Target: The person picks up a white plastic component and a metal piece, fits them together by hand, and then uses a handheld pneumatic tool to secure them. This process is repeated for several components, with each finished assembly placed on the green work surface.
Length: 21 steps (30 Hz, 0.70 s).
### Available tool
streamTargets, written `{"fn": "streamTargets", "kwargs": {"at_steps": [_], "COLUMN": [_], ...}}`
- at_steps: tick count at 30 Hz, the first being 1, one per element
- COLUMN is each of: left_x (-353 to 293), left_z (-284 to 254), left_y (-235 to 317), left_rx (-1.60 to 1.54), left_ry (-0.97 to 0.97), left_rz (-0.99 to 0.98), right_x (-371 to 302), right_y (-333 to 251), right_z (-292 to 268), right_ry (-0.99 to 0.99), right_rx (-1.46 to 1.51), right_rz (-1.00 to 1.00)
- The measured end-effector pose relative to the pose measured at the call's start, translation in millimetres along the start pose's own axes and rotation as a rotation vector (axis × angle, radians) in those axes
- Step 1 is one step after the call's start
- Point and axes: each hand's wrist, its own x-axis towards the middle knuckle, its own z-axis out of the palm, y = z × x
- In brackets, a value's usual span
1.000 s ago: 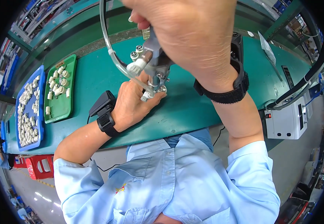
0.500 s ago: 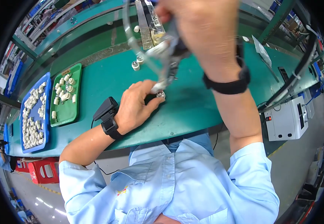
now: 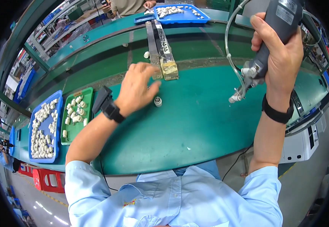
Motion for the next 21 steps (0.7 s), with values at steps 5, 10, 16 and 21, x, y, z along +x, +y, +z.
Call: {"fn": "streamTargets", "kwargs": {"at_steps": [5, 10, 16, 21], "left_x": [52, 76, 84, 91], "left_z": [32, 70, 79, 86], "left_y": [-90, -149, -174, -201], "left_rx": [0.196, 0.307, 0.254, 0.35], "left_ry": [-0.085, -0.295, -0.338, -0.217], "left_rz": [-0.287, -0.382, -0.398, -0.36], "right_x": [1, -5, -15, -29], "right_y": [1, 2, 11, 15], "right_z": [-7, -8, -10, -4], "right_ry": [0.045, 0.055, 0.096, 0.181], "right_rx": [0.043, 0.073, 0.015, -0.05], "right_rz": [-0.109, -0.129, -0.119, -0.119]}}
